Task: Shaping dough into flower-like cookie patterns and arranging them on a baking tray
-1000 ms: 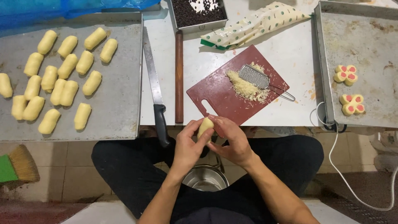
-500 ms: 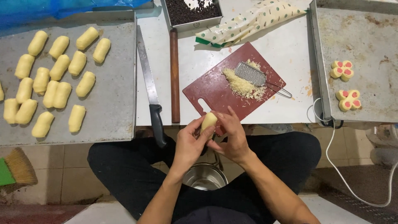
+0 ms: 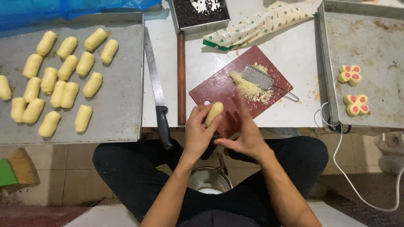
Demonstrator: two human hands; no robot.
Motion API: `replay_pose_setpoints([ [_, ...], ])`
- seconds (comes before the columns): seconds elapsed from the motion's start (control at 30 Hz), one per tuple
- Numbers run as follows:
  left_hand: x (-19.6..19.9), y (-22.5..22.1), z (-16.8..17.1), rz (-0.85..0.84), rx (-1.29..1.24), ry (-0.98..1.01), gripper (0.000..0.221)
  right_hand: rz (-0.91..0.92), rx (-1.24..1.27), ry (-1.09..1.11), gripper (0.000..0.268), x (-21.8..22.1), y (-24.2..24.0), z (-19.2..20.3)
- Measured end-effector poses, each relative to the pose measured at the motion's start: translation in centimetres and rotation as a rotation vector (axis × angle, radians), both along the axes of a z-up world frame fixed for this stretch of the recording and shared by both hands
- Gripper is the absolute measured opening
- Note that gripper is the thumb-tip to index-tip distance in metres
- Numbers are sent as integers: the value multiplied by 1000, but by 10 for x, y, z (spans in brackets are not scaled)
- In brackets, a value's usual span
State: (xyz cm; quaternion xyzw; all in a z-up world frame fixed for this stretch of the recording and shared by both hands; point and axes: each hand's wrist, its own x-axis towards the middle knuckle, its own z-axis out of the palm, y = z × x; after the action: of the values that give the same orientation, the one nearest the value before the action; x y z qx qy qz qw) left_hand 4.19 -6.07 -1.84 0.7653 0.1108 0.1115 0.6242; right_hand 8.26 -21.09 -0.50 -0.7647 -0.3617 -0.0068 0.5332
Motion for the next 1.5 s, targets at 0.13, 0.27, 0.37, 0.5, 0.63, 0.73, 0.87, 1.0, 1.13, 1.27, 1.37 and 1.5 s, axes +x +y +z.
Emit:
replay_pose_setpoints([
  [0.13,30,-13,-36,-52,311,-153,42,-141,38,-54,114,16,-15,-7],
  [0.27,31,-22,-47,-135,651,-127,72,-409,29,-62,43,23,-30,-33],
  [0.37,22,-15,-38,-99,635,-111,77,-469,-50,-10,23,31,-34,-44],
  [0.5,0,-8,-58,29,569,-57,42,-458,-123,-1,15,27,-29,-53],
  [0.63,9,-20,-64,43,444,-73,29,-420,-101,-10,14,27,-16,-50],
  [0.73,13,-25,-66,51,391,-87,26,-461,-70,-47,12,33,-12,-53],
  [0.87,7,-27,-53,81,620,-41,24,-450,-99,-151,13,40,-12,-62],
  [1.0,9,-11,-37,196,825,-106,44,-520,-84,-257,23,34,-23,-53],
  [1.13,23,30,-44,338,1139,31,71,-519,-13,-199,20,25,-16,-42],
  [1.27,33,41,-32,271,1030,124,60,-424,24,-119,19,18,-5,-33],
  [1.37,15,43,-9,291,972,102,54,-416,32,-88,18,11,-6,-32],
  [1.5,-32,51,0,261,953,315,50,-379,10,-46,18,4,-7,-36],
])
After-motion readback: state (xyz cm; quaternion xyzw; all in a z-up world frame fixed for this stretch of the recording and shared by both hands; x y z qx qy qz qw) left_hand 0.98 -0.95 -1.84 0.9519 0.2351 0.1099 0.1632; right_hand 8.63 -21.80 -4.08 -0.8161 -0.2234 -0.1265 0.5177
